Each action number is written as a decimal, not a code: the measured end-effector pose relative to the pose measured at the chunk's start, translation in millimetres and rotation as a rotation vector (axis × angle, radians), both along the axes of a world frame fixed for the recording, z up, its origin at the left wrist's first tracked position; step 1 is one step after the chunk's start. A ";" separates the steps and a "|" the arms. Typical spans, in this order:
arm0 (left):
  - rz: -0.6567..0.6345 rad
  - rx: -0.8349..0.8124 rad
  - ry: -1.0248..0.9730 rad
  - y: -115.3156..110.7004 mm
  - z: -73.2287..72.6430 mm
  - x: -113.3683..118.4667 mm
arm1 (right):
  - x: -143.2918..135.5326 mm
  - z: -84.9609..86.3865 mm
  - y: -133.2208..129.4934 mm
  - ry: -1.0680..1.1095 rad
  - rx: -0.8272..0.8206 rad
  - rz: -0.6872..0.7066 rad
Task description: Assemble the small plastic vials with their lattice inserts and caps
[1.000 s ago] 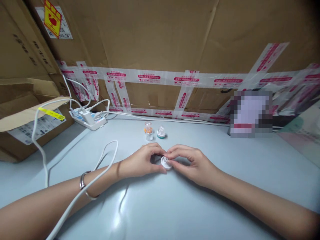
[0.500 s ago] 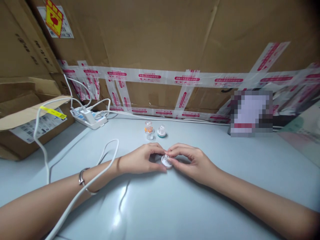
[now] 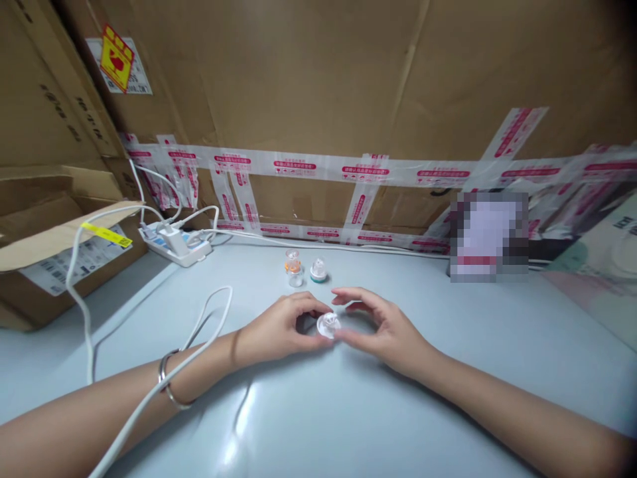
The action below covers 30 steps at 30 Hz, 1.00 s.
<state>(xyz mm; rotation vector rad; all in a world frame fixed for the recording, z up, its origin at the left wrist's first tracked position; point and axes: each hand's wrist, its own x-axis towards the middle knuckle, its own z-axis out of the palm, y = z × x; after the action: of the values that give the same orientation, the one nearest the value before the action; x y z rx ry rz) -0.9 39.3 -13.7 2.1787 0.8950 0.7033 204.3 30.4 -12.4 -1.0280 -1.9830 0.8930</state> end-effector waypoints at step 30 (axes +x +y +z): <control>0.313 0.457 -0.180 19.6 12.1 -13.4 | -2.2 -7.2 0.2 -0.222 0.115 0.025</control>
<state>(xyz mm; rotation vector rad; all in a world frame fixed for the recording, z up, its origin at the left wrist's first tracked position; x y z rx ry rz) -14.3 58.9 -1.6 2.3314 1.0719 1.3463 202.1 30.6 -19.7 -1.0767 -2.2082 0.6936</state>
